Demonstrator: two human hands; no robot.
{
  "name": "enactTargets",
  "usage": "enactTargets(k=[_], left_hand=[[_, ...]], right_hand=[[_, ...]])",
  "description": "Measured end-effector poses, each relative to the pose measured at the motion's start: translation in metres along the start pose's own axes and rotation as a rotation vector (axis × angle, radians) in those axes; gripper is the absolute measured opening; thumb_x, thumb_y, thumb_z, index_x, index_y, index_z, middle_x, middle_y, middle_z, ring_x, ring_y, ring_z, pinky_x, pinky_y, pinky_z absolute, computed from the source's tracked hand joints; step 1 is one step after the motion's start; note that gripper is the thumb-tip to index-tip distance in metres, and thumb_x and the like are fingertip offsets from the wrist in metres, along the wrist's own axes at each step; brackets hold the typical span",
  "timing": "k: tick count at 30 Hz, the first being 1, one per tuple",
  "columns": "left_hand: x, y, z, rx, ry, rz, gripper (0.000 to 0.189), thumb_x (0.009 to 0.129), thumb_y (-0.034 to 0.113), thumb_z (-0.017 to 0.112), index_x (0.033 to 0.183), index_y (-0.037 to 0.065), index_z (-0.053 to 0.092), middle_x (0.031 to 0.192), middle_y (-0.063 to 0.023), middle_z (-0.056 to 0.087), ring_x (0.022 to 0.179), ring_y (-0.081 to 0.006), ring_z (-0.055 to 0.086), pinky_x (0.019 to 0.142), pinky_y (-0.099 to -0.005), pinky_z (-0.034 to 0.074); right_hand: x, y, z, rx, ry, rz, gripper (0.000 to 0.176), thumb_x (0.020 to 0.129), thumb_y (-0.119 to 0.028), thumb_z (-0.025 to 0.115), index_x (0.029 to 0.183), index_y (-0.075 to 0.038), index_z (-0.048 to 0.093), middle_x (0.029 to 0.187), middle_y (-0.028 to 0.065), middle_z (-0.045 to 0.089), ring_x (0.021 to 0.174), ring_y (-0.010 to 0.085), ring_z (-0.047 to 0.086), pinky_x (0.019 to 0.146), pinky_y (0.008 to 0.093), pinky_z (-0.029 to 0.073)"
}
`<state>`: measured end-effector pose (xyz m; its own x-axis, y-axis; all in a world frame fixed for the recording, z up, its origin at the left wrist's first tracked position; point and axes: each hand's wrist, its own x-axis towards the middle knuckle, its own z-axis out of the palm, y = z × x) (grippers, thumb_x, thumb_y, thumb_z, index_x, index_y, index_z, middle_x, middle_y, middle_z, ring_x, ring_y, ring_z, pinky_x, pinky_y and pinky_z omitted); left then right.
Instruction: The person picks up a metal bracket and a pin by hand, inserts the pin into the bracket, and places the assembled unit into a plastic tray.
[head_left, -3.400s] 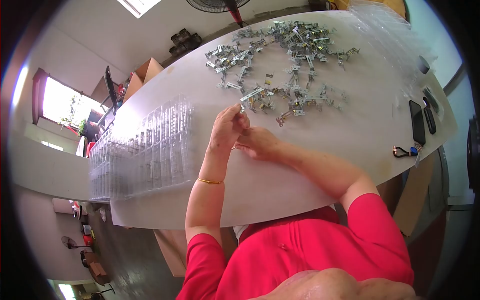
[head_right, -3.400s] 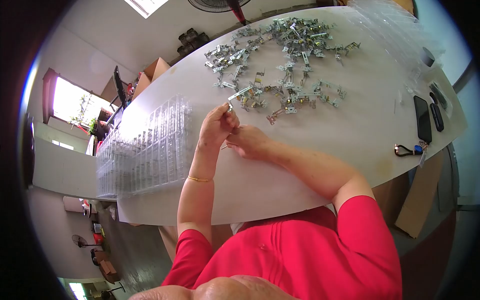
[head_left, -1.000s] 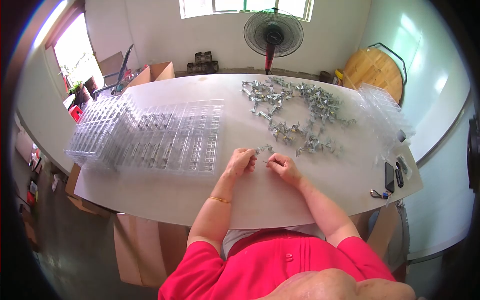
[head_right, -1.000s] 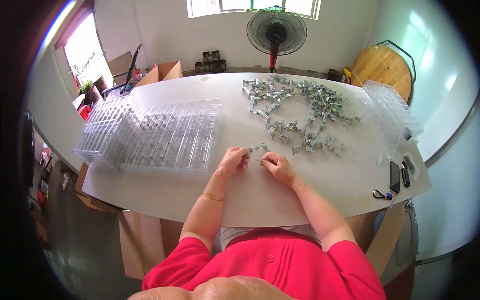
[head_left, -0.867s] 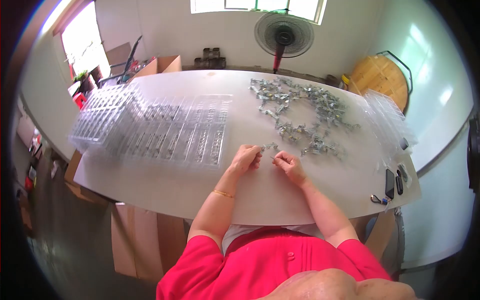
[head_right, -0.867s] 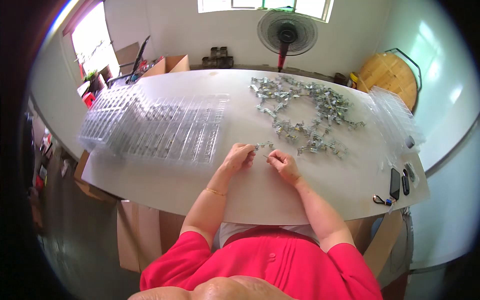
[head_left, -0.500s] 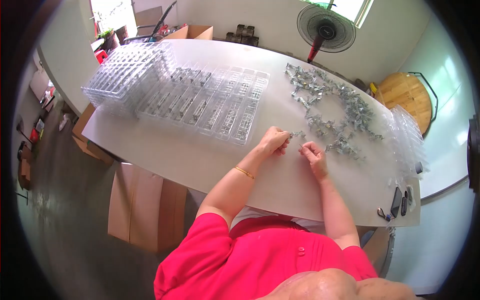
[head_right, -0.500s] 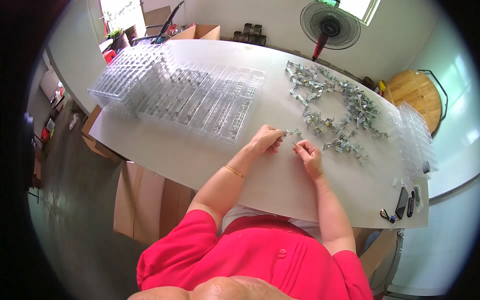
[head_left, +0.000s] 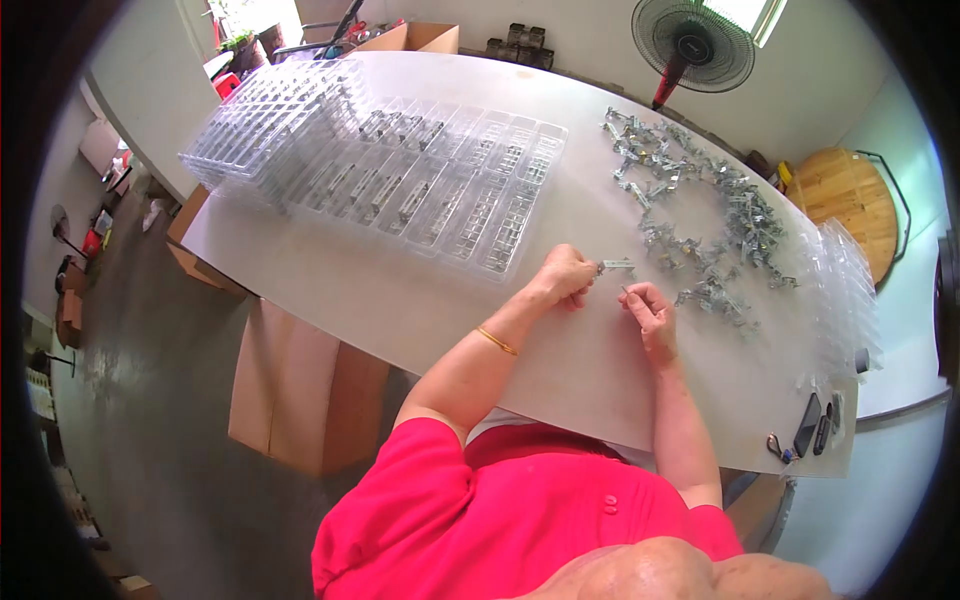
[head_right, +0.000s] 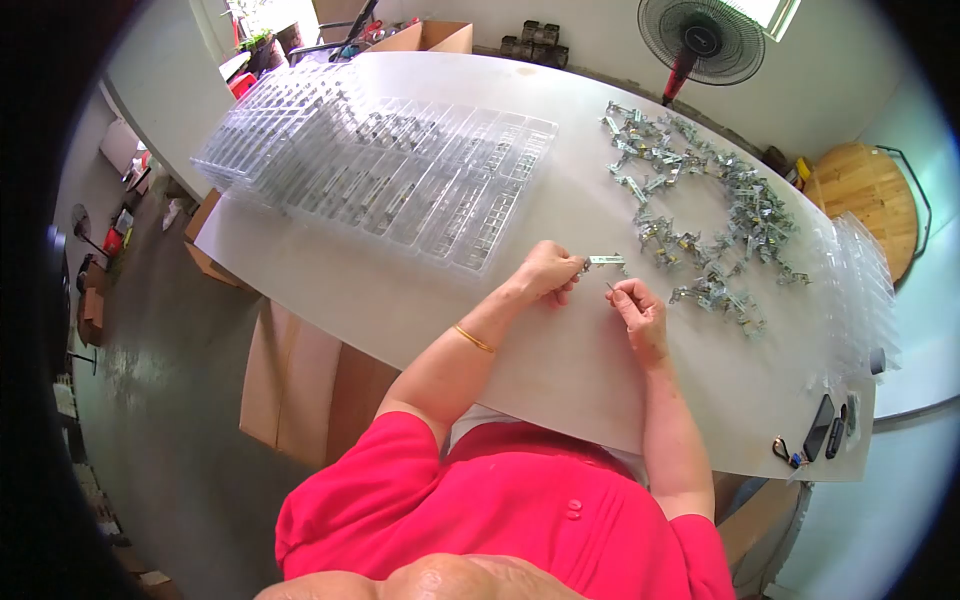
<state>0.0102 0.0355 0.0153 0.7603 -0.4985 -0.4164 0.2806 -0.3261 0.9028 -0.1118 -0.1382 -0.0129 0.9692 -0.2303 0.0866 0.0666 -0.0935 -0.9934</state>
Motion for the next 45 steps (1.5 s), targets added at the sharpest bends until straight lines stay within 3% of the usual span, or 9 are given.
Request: enactTargets(k=[10,12,16,22,26,29,31,34,45], left_hand=[[-0.008,0.001,0.0,0.387,0.154,0.044,0.033,0.089,0.022,0.06,0.071,-0.006,0.06,0.059,-0.0158,0.062,0.051,-0.0273,0.065,0.048,-0.04,0.052],[-0.001,-0.013,-0.001,0.762,0.538,0.472,0.031,0.089,0.026,0.064,0.078,-0.003,0.062,0.07,-0.0164,0.065,0.064,-0.0341,0.065,0.063,-0.044,0.053],[-0.001,-0.004,0.013,0.78,0.491,0.646,0.029,0.09,0.029,0.065,0.096,0.001,0.06,0.092,-0.0164,0.063,0.086,-0.0365,0.062,0.076,-0.0435,0.05],[0.011,-0.008,0.042,0.989,0.367,0.833,0.026,0.091,0.026,0.064,0.094,0.001,0.059,0.099,-0.0161,0.063,0.101,-0.035,0.058,0.083,-0.0451,0.048],[0.024,-0.013,0.051,1.098,0.323,0.848,0.024,0.092,0.023,0.061,0.099,0.0,0.061,0.099,-0.0165,0.064,0.097,-0.0369,0.059,0.082,-0.0466,0.048],[0.019,-0.008,0.057,0.89,0.393,0.886,0.023,0.097,0.022,0.058,0.1,0.0,0.061,0.087,-0.0123,0.064,0.077,-0.0283,0.063,0.069,-0.0401,0.051],[-0.001,0.009,0.061,0.106,0.045,0.329,0.026,0.1,0.024,0.055,0.097,-0.001,0.061,0.073,-0.0048,0.058,0.057,-0.0159,0.056,0.053,-0.0302,0.046],[-0.012,0.009,0.056,-0.103,-0.078,0.256,0.028,0.102,0.025,0.054,0.096,-0.001,0.062,0.067,0.0005,0.052,0.052,-0.0072,0.049,0.047,-0.0229,0.039],[-0.015,0.008,0.052,-0.05,-0.118,0.205,0.027,0.101,0.025,0.054,0.097,0.0,0.063,0.068,0.0015,0.053,0.052,-0.0064,0.049,0.047,-0.0214,0.037]], right_hand=[[-0.003,-0.008,0.001,-0.163,-0.015,-0.027,0.009,0.094,-0.012,0.062,0.089,-0.005,0.063,0.076,-0.005,0.058,0.067,0.004,0.046,0.06,0.0232,0.039],[-0.002,-0.004,0.0,-0.16,-0.008,-0.034,0.009,0.094,-0.012,0.062,0.088,-0.005,0.063,0.075,-0.0046,0.057,0.067,0.0043,0.046,0.06,0.0233,0.039],[-0.005,-0.006,-0.003,-0.175,-0.091,-0.064,0.009,0.092,-0.012,0.064,0.088,-0.004,0.063,0.074,-0.0035,0.057,0.067,0.0048,0.046,0.06,0.0236,0.038],[-0.012,-0.001,-0.006,0.092,-0.031,-0.083,0.009,0.098,-0.014,0.059,0.096,-0.005,0.062,0.075,-0.0026,0.059,0.069,0.0061,0.053,0.062,0.0241,0.046],[-0.011,-0.007,-0.007,0.232,0.148,-0.017,0.011,0.1,-0.017,0.058,0.101,-0.006,0.061,0.076,-0.0013,0.06,0.067,0.0067,0.055,0.061,0.0234,0.047],[-0.014,-0.013,-0.014,0.216,0.251,-0.011,0.011,0.1,-0.017,0.058,0.101,-0.006,0.061,0.074,-0.0007,0.059,0.064,0.0056,0.053,0.056,0.0218,0.045],[-0.017,-0.017,-0.019,0.183,0.262,-0.039,0.012,0.101,-0.017,0.057,0.1,-0.006,0.061,0.069,-0.0014,0.057,0.06,0.0048,0.052,0.052,0.0214,0.042],[-0.017,-0.019,-0.018,0.13,0.293,-0.048,0.01,0.1,-0.015,0.057,0.1,-0.006,0.06,0.066,-0.0023,0.056,0.056,0.0043,0.05,0.05,0.021,0.04],[-0.015,-0.016,-0.016,-0.02,0.227,-0.072,0.007,0.099,-0.011,0.059,0.097,-0.004,0.061,0.067,-0.0017,0.058,0.059,0.0045,0.053,0.052,0.0216,0.042]])
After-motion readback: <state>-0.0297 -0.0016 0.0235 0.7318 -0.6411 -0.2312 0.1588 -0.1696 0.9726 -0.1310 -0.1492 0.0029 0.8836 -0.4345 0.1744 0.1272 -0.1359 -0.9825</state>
